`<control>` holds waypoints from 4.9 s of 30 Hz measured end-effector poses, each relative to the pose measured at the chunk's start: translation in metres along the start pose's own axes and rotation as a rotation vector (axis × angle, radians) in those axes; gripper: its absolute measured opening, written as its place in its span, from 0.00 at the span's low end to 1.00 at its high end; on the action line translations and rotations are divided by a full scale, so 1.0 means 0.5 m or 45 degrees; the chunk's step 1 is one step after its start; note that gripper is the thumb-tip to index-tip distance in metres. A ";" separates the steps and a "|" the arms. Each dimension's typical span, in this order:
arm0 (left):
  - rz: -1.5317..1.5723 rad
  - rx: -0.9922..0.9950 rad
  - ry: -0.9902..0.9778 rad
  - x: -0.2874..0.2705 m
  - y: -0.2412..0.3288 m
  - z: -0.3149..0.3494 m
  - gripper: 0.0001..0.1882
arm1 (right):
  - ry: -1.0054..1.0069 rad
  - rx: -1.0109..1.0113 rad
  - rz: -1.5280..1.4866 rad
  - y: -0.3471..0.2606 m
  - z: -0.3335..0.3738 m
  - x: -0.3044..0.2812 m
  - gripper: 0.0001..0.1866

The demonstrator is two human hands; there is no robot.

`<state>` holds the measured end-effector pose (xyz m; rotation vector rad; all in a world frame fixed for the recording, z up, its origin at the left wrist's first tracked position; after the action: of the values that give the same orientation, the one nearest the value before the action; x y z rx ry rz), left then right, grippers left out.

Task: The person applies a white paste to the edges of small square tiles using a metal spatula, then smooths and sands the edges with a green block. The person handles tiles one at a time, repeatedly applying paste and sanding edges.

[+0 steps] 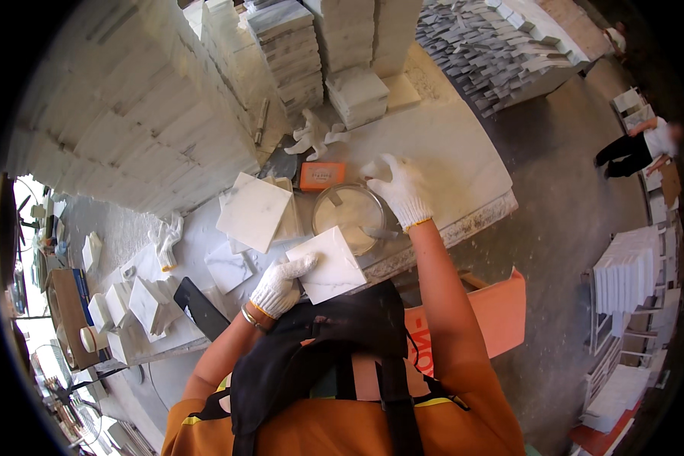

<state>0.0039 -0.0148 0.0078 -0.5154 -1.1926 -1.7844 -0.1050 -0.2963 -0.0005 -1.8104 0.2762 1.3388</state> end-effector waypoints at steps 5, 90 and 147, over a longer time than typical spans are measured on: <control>0.021 0.091 0.033 -0.013 -0.001 -0.004 0.23 | -0.366 0.059 -0.080 -0.031 -0.050 0.010 0.20; -0.034 0.164 0.093 0.004 0.001 -0.007 0.21 | -0.522 -0.188 -0.500 -0.098 0.221 -0.182 0.16; -0.168 0.163 0.062 0.009 0.006 -0.004 0.21 | -0.521 -0.269 -0.492 -0.132 0.188 -0.192 0.15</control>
<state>0.0045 -0.0188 0.0118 -0.3238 -1.3229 -1.8056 -0.1676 -0.2149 0.1088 -1.6003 -0.4272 1.4509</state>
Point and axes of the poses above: each hand's wrist, its own z-axis away from the middle knuckle, its own x-axis out of the palm, y = z × x, the point moved 2 cm from there along -z, towards the middle knuckle, and after that the axes turned 5 degrees about -y, right-handed, at the moved point
